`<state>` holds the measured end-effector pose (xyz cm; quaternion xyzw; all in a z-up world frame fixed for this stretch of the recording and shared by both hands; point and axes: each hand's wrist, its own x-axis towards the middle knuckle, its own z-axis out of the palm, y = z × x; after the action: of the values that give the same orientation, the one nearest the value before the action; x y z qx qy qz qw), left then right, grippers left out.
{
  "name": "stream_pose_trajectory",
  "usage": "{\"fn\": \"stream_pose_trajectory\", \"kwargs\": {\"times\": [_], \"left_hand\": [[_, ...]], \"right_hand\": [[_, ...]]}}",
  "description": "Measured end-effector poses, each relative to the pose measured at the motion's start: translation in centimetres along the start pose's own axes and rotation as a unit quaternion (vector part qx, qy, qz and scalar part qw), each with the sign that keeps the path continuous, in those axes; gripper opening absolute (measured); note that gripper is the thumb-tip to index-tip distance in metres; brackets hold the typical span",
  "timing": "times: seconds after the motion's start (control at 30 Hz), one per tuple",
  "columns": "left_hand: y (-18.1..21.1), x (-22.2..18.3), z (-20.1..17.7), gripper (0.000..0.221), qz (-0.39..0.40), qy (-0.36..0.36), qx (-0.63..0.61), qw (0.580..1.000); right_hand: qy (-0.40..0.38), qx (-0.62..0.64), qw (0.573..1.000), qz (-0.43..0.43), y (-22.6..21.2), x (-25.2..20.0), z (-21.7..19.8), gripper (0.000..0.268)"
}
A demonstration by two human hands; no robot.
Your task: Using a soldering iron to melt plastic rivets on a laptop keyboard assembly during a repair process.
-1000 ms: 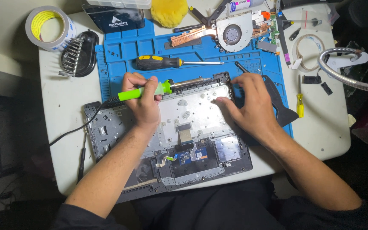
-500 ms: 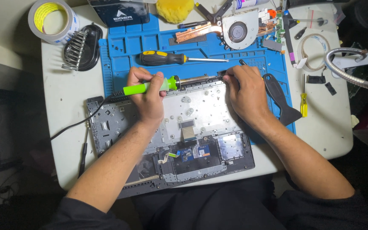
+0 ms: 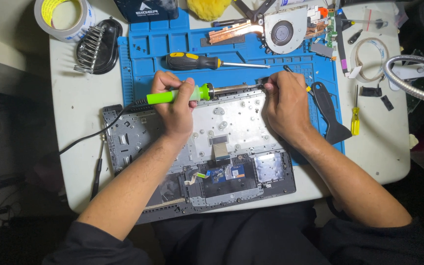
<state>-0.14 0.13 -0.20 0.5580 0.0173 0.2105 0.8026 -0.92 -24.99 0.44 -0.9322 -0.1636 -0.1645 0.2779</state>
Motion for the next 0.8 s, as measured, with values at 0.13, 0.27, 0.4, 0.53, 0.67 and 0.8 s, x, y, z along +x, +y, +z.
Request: {"fn": "stream_pose_trajectory", "kwargs": {"times": [0.13, 0.27, 0.4, 0.53, 0.67, 0.8], "left_hand": [[0.2, -0.1, 0.3, 0.024, -0.002, 0.002, 0.000, 1.000], [0.2, 0.0, 0.4, 0.025, -0.008, 0.011, -0.005, 1.000], [0.7, -0.1, 0.5, 0.024, -0.010, 0.030, -0.001, 0.999], [1.3, 0.2, 0.5, 0.026, -0.004, 0.045, 0.001, 0.999], [1.4, 0.6, -0.5, 0.027, 0.001, 0.042, 0.013, 0.999], [0.6, 0.5, -1.0, 0.027, 0.019, 0.026, 0.022, 0.999]], "right_hand": [[-0.013, -0.009, 1.000, -0.017, 0.4, 0.1, 0.3, 0.008], [-0.036, -0.018, 0.999, 0.005, 0.7, 0.0, 0.4, 0.008], [-0.048, -0.013, 0.999, 0.016, 0.4, -0.1, 0.3, 0.008], [-0.046, -0.005, 0.999, 0.024, 0.3, -0.1, 0.2, 0.009], [-0.051, 0.014, 0.998, 0.025, 0.1, 0.1, 0.0, 0.011], [-0.051, 0.029, 0.998, 0.026, 0.0, 0.1, 0.0, 0.011]]}}
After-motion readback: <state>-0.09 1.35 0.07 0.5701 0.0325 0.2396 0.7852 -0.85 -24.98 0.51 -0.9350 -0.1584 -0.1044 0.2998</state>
